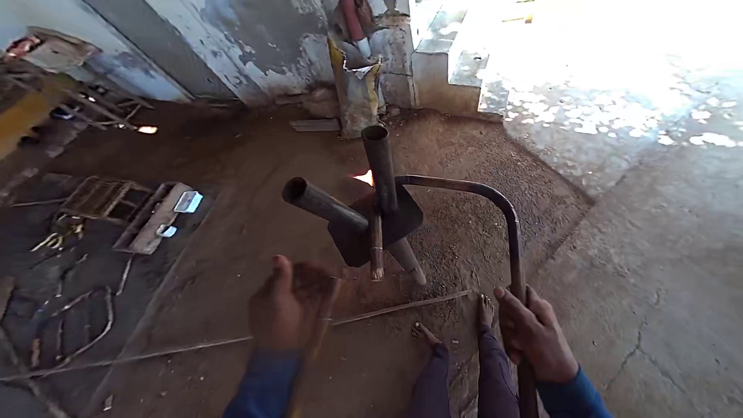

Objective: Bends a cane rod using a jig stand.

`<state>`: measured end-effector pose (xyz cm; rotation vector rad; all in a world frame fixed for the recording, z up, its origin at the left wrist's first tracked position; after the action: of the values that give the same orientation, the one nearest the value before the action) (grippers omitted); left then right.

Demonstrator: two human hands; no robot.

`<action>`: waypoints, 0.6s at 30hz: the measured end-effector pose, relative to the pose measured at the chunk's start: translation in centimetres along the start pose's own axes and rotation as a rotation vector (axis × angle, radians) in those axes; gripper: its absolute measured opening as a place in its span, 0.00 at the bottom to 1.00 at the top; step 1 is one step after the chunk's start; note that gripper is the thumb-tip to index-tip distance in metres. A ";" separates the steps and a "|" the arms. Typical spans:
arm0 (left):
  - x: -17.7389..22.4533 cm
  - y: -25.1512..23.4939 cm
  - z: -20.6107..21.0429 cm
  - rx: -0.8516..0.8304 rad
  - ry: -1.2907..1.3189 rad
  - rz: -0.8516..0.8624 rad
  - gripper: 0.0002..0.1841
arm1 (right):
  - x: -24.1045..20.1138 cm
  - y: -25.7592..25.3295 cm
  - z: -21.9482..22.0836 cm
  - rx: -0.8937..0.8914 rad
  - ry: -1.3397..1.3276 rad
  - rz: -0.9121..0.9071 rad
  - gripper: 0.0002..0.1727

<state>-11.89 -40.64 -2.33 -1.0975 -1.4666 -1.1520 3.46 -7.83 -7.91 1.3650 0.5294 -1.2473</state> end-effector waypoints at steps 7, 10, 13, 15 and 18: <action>3.1 1.9 0.4 -0.139 -0.838 0.645 0.29 | 1.4 2.4 3.2 0.097 -0.050 -0.049 0.19; 1.7 0.4 4.6 -0.122 -1.135 0.660 0.40 | -0.2 -0.2 1.1 0.092 0.018 0.023 0.20; 0.3 0.0 7.4 -0.064 -1.260 0.645 0.38 | -2.7 -3.7 -1.6 0.039 0.058 0.082 0.19; -0.1 0.3 8.2 0.030 -1.255 0.613 0.29 | -4.7 -6.2 -3.0 0.004 0.092 0.136 0.17; 0.0 0.4 9.3 0.133 -1.247 0.546 0.21 | -7.1 -9.1 -4.2 -0.029 0.125 0.194 0.18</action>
<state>-12.81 -31.41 -3.33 -2.1076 -1.8520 0.1386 -5.33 0.61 -6.45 1.4408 0.4868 -0.9987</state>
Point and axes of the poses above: each hand's wrist, its own y-axis away from the middle knuckle, its own z-axis out of the palm, x = y × z, the point moved 1 cm from there along -y, towards the middle knuckle, and after that the axes turned 1 degree about -x, right-handed, at the moved point
